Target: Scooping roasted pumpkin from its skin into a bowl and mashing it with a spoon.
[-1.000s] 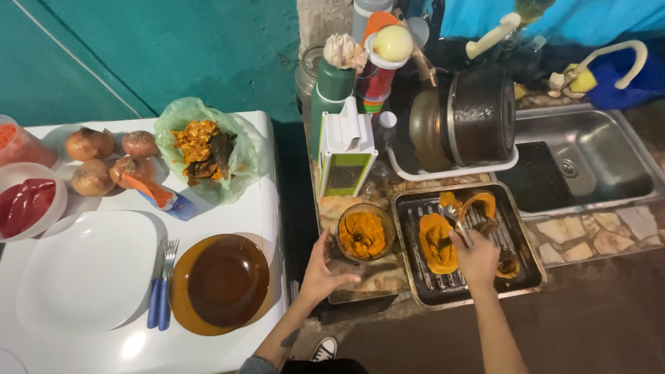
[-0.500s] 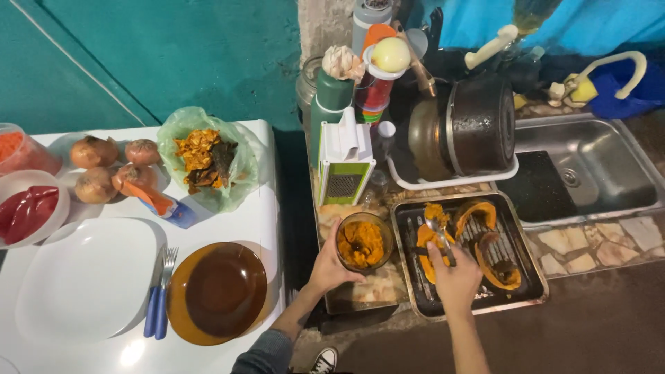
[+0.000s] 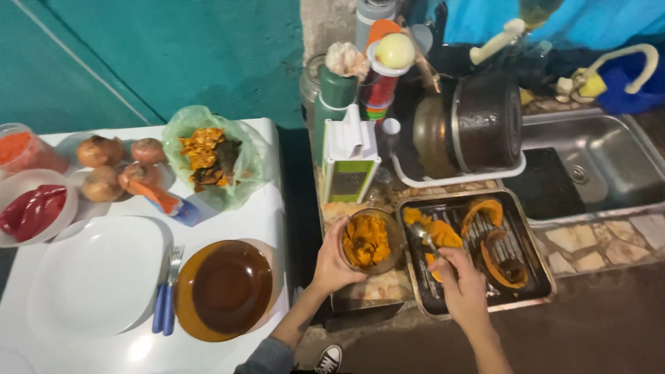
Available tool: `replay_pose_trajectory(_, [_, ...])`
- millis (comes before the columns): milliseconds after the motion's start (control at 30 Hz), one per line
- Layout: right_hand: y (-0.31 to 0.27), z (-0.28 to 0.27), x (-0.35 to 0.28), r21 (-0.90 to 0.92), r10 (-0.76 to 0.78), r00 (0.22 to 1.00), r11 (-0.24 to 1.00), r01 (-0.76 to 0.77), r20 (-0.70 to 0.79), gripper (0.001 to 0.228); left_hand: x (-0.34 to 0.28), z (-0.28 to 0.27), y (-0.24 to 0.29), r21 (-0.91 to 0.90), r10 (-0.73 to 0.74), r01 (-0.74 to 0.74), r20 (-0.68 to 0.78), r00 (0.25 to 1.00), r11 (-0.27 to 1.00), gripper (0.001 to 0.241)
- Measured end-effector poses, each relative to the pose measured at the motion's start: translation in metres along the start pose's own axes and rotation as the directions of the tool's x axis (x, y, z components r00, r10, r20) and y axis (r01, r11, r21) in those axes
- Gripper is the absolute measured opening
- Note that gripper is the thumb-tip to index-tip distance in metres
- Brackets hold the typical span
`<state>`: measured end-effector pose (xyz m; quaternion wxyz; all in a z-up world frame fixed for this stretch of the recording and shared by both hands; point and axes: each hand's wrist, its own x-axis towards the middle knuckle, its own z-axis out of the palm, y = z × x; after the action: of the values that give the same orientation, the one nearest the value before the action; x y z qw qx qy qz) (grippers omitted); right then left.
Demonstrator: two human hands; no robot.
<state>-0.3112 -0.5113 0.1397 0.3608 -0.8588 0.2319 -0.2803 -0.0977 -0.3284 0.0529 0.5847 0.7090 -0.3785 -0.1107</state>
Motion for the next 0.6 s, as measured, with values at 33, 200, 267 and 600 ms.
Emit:
replay_pose_trajectory(33, [-0.013, 0.000, 0.004, 0.005, -0.009, 1.000, 1.000, 0.009, 0.006, 0.021, -0.003, -0.007, 0.007, 0.005, 0.000, 0.000, -0.011, 1.000, 1.000, 0.127])
replay_pose_trajectory(200, [-0.032, 0.040, 0.006, 0.163, 0.018, 0.965, 0.985, -0.063, 0.260, 0.021, -0.045, -0.054, 0.038, -0.127, 0.037, -0.059, -0.172, 0.984, 0.990, 0.129])
replay_pose_trajectory(267, [-0.061, 0.065, 0.005, 0.173, 0.100, 0.919, 0.969, -0.177, 0.381, 0.025, -0.064, -0.077, 0.050, -0.132, -0.010, -0.018, -0.214, 0.977, 0.991, 0.134])
replay_pose_trajectory(600, [-0.167, 0.151, -0.016, 0.547, -0.153, 0.821, 0.809, -0.215, 0.549, 0.029, -0.133, -0.209, 0.072, 0.059, -0.086, 0.108, -0.289, 0.953, 0.992, 0.156])
